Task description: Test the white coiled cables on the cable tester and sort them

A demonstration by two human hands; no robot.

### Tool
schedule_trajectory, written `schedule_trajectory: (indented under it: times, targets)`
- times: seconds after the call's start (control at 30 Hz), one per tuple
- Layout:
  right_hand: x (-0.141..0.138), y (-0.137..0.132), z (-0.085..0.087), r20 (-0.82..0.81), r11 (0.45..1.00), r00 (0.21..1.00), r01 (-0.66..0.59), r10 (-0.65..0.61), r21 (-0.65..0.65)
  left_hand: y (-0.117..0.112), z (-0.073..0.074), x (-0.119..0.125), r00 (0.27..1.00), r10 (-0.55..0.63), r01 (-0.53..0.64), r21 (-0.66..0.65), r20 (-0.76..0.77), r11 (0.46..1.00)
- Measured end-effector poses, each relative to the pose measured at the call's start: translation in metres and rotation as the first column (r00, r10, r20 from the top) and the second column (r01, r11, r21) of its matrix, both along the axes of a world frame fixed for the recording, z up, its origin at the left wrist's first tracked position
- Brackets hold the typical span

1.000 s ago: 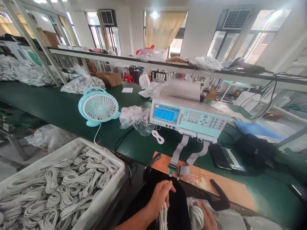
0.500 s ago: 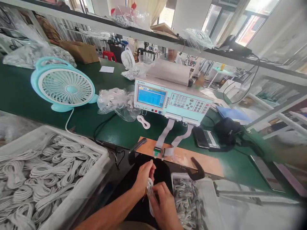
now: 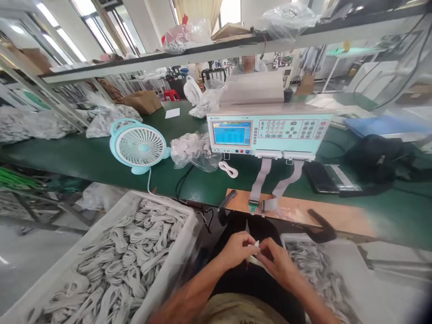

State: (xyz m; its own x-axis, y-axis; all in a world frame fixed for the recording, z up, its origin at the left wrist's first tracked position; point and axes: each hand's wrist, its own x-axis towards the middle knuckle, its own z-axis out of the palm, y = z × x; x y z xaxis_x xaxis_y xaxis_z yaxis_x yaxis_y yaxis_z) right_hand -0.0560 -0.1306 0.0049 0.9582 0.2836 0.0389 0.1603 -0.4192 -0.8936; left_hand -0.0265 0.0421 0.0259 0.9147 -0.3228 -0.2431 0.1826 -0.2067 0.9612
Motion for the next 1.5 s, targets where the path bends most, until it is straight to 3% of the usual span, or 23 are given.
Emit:
schedule_trajectory:
  times: [0.13,0.23,0.3,0.4,0.47,0.53,0.6,0.67,0.77,1.13,1.27,1.37,1.5]
  targets:
    - [-0.001,0.004,0.013,0.110,0.987,0.986,-0.108,0.122,-0.122,-0.002,-0.004,0.006,0.956,-0.043,-0.002,-0.155,-0.290,0.988]
    - [0.000,0.005,0.021,0.240,0.956,0.940,-0.189,0.242,-0.224,-0.009,-0.010,0.003,0.877,-0.019,-0.155,-0.321,-0.480,0.934]
    - [0.000,0.005,0.024,0.321,0.952,0.910,-0.188,0.261,-0.241,-0.015,-0.010,-0.001,0.866,0.058,-0.270,-0.367,-0.497,0.890]
    - [0.003,0.005,0.021,0.339,0.986,0.929,-0.117,0.151,-0.119,-0.023,-0.006,-0.004,0.881,0.202,-0.376,-0.376,-0.427,0.847]
    - [0.008,0.008,0.016,0.252,0.999,0.967,0.022,-0.032,0.042,-0.027,-0.006,-0.002,0.903,0.274,-0.386,-0.345,-0.330,0.856]
    - [0.015,0.011,0.010,0.112,0.958,0.969,0.195,-0.221,0.209,-0.030,-0.010,0.002,0.919,0.308,-0.374,-0.292,-0.248,0.880]
    - [0.026,0.015,0.003,-0.022,0.892,0.950,0.300,-0.311,0.337,-0.033,-0.018,0.008,0.923,0.310,-0.364,-0.261,-0.227,0.894]
    - [0.037,0.016,-0.004,-0.112,0.855,0.943,0.333,-0.315,0.399,-0.036,-0.028,0.013,0.923,0.313,-0.366,-0.252,-0.225,0.896]
    - [0.047,0.014,-0.010,-0.158,0.851,0.932,0.362,-0.326,0.380,-0.039,-0.037,0.018,0.921,0.324,-0.374,-0.261,-0.216,0.890]
    - [0.049,0.015,0.000,-0.268,0.786,0.914,0.399,-0.304,0.472,-0.035,-0.030,0.022,0.913,0.319,-0.383,-0.265,-0.255,0.885]
    - [0.049,0.019,-0.001,-0.365,0.739,0.890,0.437,-0.273,0.513,-0.026,-0.029,0.027,0.964,0.193,-0.238,-0.263,-0.184,0.935]
    - [0.050,0.022,0.001,-0.470,0.671,0.853,0.487,-0.228,0.559,-0.019,-0.025,0.033,0.990,0.058,-0.088,-0.243,-0.128,0.966]
    - [0.052,0.023,0.005,-0.481,0.628,0.850,0.497,-0.214,0.599,-0.016,-0.019,0.039,0.994,0.106,-0.102,-0.195,0.010,0.976]
